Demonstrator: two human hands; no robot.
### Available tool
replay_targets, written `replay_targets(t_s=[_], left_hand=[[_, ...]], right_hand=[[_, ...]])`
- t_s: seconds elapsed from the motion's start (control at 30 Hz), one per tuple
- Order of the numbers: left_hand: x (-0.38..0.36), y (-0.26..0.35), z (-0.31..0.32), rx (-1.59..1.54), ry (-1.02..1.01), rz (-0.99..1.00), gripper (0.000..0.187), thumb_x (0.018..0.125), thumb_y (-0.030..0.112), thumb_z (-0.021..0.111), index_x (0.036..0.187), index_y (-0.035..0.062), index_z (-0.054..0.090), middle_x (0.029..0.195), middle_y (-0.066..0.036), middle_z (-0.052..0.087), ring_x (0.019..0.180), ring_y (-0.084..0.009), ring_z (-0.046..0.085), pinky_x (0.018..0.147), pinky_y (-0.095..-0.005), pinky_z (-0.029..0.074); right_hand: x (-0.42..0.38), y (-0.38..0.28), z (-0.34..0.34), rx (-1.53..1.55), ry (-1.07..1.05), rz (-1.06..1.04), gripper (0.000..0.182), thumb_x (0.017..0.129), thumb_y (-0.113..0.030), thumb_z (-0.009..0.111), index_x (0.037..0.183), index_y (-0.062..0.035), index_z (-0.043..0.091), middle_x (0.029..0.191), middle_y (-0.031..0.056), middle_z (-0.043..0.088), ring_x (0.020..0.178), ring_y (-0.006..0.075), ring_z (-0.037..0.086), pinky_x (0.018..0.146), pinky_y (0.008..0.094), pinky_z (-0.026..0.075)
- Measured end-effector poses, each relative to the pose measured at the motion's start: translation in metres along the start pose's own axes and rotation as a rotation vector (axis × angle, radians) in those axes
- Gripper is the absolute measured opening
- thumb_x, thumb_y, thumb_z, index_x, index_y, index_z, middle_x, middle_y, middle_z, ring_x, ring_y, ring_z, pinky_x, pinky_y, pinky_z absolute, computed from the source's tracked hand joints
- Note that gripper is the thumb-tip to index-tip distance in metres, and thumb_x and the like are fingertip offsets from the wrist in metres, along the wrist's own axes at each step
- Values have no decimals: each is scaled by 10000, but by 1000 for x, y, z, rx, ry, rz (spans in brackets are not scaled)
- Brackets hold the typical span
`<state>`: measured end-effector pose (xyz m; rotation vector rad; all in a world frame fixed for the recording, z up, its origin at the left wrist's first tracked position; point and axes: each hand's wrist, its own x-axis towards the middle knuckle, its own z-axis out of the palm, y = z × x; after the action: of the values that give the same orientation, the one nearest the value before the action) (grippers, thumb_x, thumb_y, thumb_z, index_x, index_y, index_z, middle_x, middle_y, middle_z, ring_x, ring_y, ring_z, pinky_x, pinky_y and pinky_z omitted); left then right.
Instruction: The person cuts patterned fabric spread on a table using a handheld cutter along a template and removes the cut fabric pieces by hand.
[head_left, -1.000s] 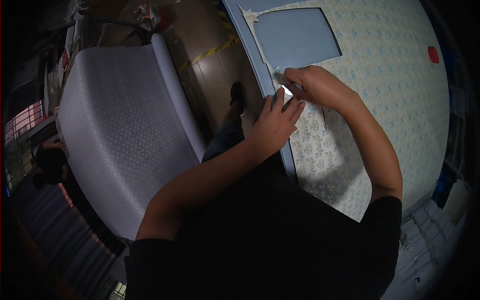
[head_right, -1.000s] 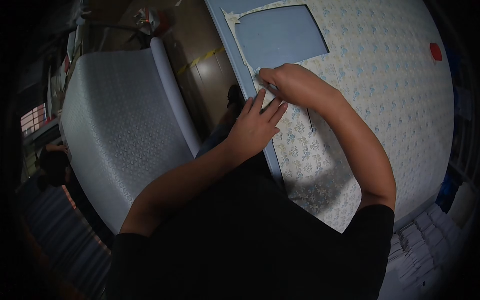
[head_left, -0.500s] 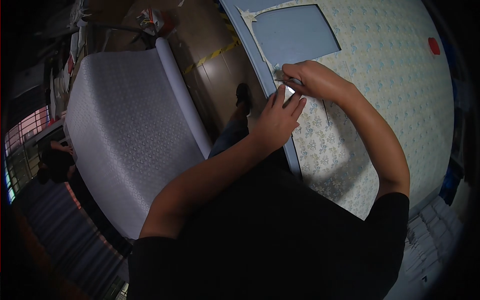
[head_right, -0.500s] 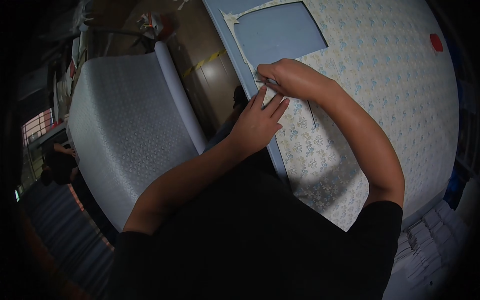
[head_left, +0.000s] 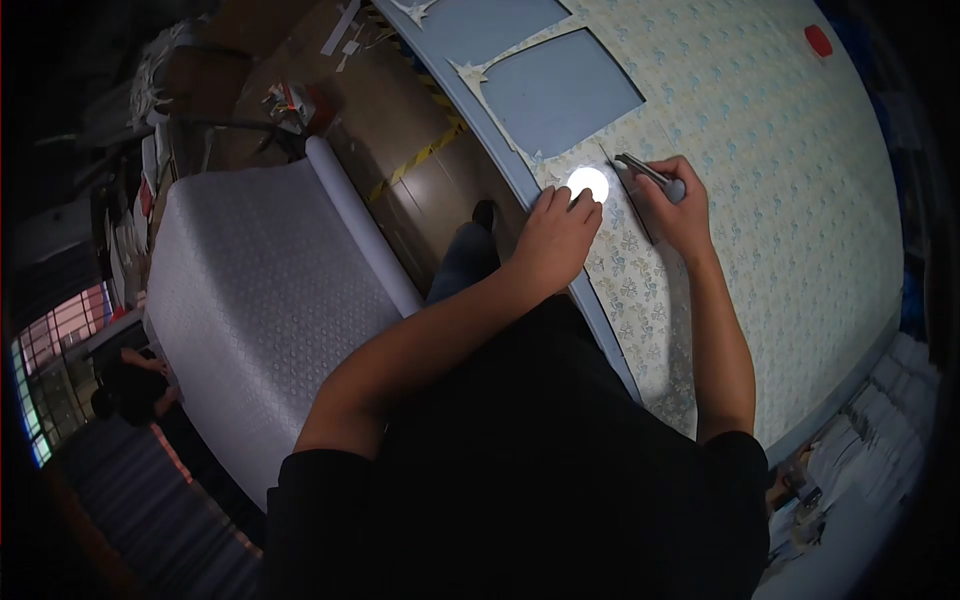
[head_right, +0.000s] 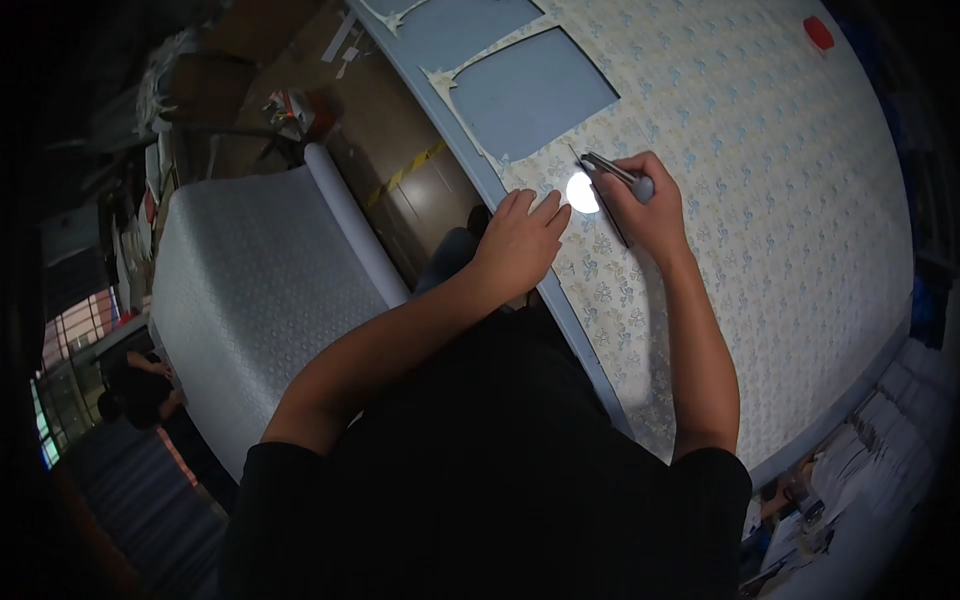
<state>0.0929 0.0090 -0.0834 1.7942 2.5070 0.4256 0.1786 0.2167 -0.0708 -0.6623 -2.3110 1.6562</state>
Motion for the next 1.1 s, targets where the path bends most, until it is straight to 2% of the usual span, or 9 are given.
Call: replay_targets(t_s=[0.07, 0.2, 0.27, 0.3, 0.4, 0.63, 0.93, 1.0, 1.1], left_hand=[[18, -12, -4, -59, -118, 82, 232, 883, 167, 632, 1082, 59, 682, 1144, -81, 609, 1072, -287, 568, 1009, -419, 456], [60, -23, -9, -151, -261, 281, 207, 847, 172, 695, 1025, 76, 651, 1057, -78, 592, 1047, -272, 583, 921, -403, 491], [84, -27, -11, -250, -315, 401, 335, 784, 185, 777, 1065, 64, 641, 1076, -99, 597, 1054, -282, 587, 868, -408, 506], [97, -26, -12, -192, -424, 444, 552, 778, 266, 832, 1232, 50, 606, 1125, -111, 590, 1084, -310, 585, 888, -429, 514], [123, -25, -10, -158, -493, 603, 749, 765, 332, 852, 1387, 49, 545, 1182, -135, 589, 1117, -310, 588, 904, -428, 513], [154, -6, -5, -22, -625, 808, 954, 730, 452, 883, 1481, 45, 458, 1232, -175, 582, 1150, -345, 581, 941, -443, 510], [158, 14, -8, 161, -712, 884, 1035, 717, 529, 877, 1444, -65, 442, 1502, -246, 379, 1354, -431, 416, 1034, -632, 449], [156, 11, -4, 195, -605, 920, 1066, 725, 562, 865, 1458, -76, 426, 1578, -273, 296, 1431, -525, 306, 1051, -715, 400], [156, 14, -8, 204, -677, 870, 1106, 740, 572, 860, 1488, -85, 381, 1630, -275, 207, 1459, -640, 178, 1057, -778, 350]], right_hand=[[-33, 2, -4, 93, 222, 172, 149, 947, -79, 734, 1045, -17, 641, 1020, 59, 741, 941, 106, 651, 872, 267, 508], [-93, 8, 13, 101, 498, 280, 210, 922, -153, 773, 1049, -29, 660, 953, 48, 719, 873, 122, 626, 814, 278, 506], [-119, 6, 34, 55, 632, 341, 217, 921, -155, 774, 1052, -26, 659, 950, 54, 718, 878, 126, 625, 818, 284, 505], [-127, 1, 43, 8, 689, 363, 223, 920, -157, 775, 1054, -23, 659, 946, 59, 717, 884, 129, 625, 822, 289, 504], [-142, -20, 87, 14, 897, 478, 219, 921, -144, 769, 1053, -13, 652, 936, 74, 713, 877, 138, 626, 820, 293, 501], [-133, -51, 167, -70, 1238, 600, 217, 927, -106, 754, 1078, -7, 634, 921, 129, 735, 853, 193, 705, 763, 324, 538], [-109, -67, 199, -178, 1395, 744, 192, 931, -136, 736, 1050, -29, 630, 922, 194, 736, 861, 399, 731, 712, 425, 566], [-107, -67, 204, -161, 1431, 768, 193, 927, -137, 737, 1050, -33, 631, 920, 196, 735, 860, 406, 727, 711, 435, 567], [-106, -66, 207, -170, 1460, 772, 196, 919, -142, 741, 1045, -39, 632, 914, 199, 734, 855, 416, 723, 706, 450, 570]])
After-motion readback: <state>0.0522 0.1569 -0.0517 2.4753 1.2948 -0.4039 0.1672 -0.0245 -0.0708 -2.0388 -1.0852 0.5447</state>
